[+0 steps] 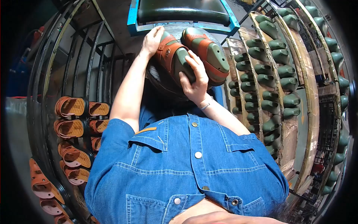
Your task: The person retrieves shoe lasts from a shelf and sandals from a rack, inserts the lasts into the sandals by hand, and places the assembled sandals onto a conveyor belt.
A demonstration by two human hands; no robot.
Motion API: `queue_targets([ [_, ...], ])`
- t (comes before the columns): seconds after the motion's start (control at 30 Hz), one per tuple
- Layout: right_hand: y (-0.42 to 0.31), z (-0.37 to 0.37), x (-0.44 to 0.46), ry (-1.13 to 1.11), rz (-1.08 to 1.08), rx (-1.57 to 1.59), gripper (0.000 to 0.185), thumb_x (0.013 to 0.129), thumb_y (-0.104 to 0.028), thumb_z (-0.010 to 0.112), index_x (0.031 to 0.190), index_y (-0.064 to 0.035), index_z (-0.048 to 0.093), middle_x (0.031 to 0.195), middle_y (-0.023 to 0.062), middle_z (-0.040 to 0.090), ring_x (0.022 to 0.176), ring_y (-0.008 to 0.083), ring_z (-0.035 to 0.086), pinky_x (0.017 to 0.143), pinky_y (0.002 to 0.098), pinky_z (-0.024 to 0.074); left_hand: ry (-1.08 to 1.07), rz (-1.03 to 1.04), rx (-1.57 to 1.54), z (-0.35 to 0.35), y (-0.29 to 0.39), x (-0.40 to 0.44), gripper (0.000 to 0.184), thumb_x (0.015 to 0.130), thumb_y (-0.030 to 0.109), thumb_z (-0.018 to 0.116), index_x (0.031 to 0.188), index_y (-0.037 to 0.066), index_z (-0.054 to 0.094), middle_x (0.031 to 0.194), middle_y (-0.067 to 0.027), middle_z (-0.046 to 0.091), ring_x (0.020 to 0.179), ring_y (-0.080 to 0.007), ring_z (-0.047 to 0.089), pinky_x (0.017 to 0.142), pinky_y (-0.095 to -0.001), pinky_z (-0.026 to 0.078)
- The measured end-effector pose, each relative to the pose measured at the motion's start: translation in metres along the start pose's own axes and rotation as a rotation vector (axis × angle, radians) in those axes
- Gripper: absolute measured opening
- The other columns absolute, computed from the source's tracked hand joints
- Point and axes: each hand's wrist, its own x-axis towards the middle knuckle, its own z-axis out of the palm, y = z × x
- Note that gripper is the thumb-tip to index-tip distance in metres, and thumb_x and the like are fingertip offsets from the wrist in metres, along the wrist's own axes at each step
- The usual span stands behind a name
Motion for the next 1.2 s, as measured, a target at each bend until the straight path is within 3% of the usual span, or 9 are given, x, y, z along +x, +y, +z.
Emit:
queue_targets([
  [0.17,0.005,-0.015,0.001,-0.116,0.117,0.206,0.055,0.087,-0.013,0.071,0.138,0.0001,0.055,0.150,0.0271,0.047,0.141,0.0398,0.046,0.117,0.0477,0.0347,0.072,0.123,0.142,-0.003,0.035,-0.045,0.051,0.099,0.034,0.062,0.133,-0.004,0.061,0.136,-0.0254,0.061,0.132,-0.0346,0.056,0.114,-0.0390,0.040],
  [0.27,0.011,-0.022,0.010,-0.078,0.183,0.309,0.049,0.094,-0.024,0.062,0.136,0.0017,0.057,0.149,0.0262,0.048,0.141,0.0375,0.045,0.118,0.0460,0.0328,0.017,0.117,-0.042,0.012,0.113,-0.115,0.043,0.093,0.028,0.072,0.119,-0.005,0.065,0.127,-0.0238,0.062,0.120,-0.0361,0.060,0.107,-0.0431,0.045],
  [0.3,0.011,-0.021,0.015,-0.071,0.218,0.342,0.047,0.095,-0.023,0.061,0.134,0.0022,0.059,0.148,0.0258,0.050,0.140,0.0367,0.047,0.117,0.0455,0.0340,0.093,0.323,0.171,0.018,0.123,-0.130,0.043,0.084,0.024,0.080,0.113,-0.003,0.066,0.124,-0.0209,0.061,0.117,-0.0355,0.059,0.104,-0.0417,0.047],
  [0.5,0.006,-0.015,0.036,-0.111,0.170,0.331,0.031,0.089,-0.014,0.061,0.116,-0.0014,0.069,0.097,0.0127,0.062,0.093,0.0236,0.061,0.087,0.0362,0.0489,-0.015,0.262,0.218,0.029,0.148,-0.164,0.052,0.067,0.010,0.086,0.110,0.002,0.057,0.108,-0.0140,0.052,0.105,-0.0322,0.054,0.095,-0.0416,0.048],
  [0.63,0.008,-0.015,0.034,-0.071,0.212,0.355,0.028,0.094,-0.020,0.061,0.113,-0.0003,0.066,0.082,0.0044,0.055,0.071,0.0126,0.052,0.065,0.0296,0.0446,-0.055,0.238,0.300,0.034,0.147,-0.164,0.048,0.069,0.006,0.085,0.106,0.002,0.054,0.103,-0.0130,0.053,0.098,-0.0278,0.059,0.086,-0.0388,0.051],
  [0.87,0.029,0.001,0.023,0.138,0.287,0.578,0.049,0.105,-0.047,0.050,0.094,-0.0005,0.061,0.066,-0.0042,0.048,0.060,0.0030,0.041,0.052,0.0231,0.0286,0.075,0.443,0.271,0.056,0.124,-0.164,0.036,0.072,-0.005,0.075,0.099,0.004,0.054,0.095,-0.0154,0.055,0.090,-0.0359,0.054,0.080,-0.0446,0.045],
  [0.97,0.039,0.004,0.017,0.165,0.218,0.498,0.052,0.106,-0.044,0.047,0.080,-0.0004,0.059,0.065,0.0004,0.049,0.057,0.0074,0.042,0.052,0.0272,0.0309,0.170,0.602,0.337,0.066,0.098,-0.173,0.039,0.071,-0.003,0.077,0.101,0.006,0.055,0.102,-0.0135,0.056,0.099,-0.0359,0.056,0.099,-0.0514,0.045],
  [1.1,0.007,-0.014,0.023,0.125,0.224,0.270,0.015,0.089,-0.009,0.067,0.078,0.0013,0.063,0.076,0.0106,0.061,0.069,0.0260,0.059,0.067,0.0361,0.0470,0.110,0.468,0.301,0.053,0.101,-0.178,0.048,0.070,0.003,0.083,0.110,0.009,0.057,0.130,-0.0179,0.048,0.128,-0.0412,0.047,0.111,-0.0553,0.037],
  [1.2,-0.011,-0.068,0.017,0.066,-0.075,-0.157,0.011,0.082,-0.009,0.077,0.087,-0.0018,0.070,0.112,0.0208,0.064,0.107,0.0381,0.060,0.095,0.0469,0.0473,-0.005,0.372,0.215,0.039,0.109,-0.170,0.046,0.072,0.006,0.086,0.108,0.008,0.058,0.151,-0.0266,0.034,0.145,-0.0496,0.032,0.118,-0.0537,0.033],
])
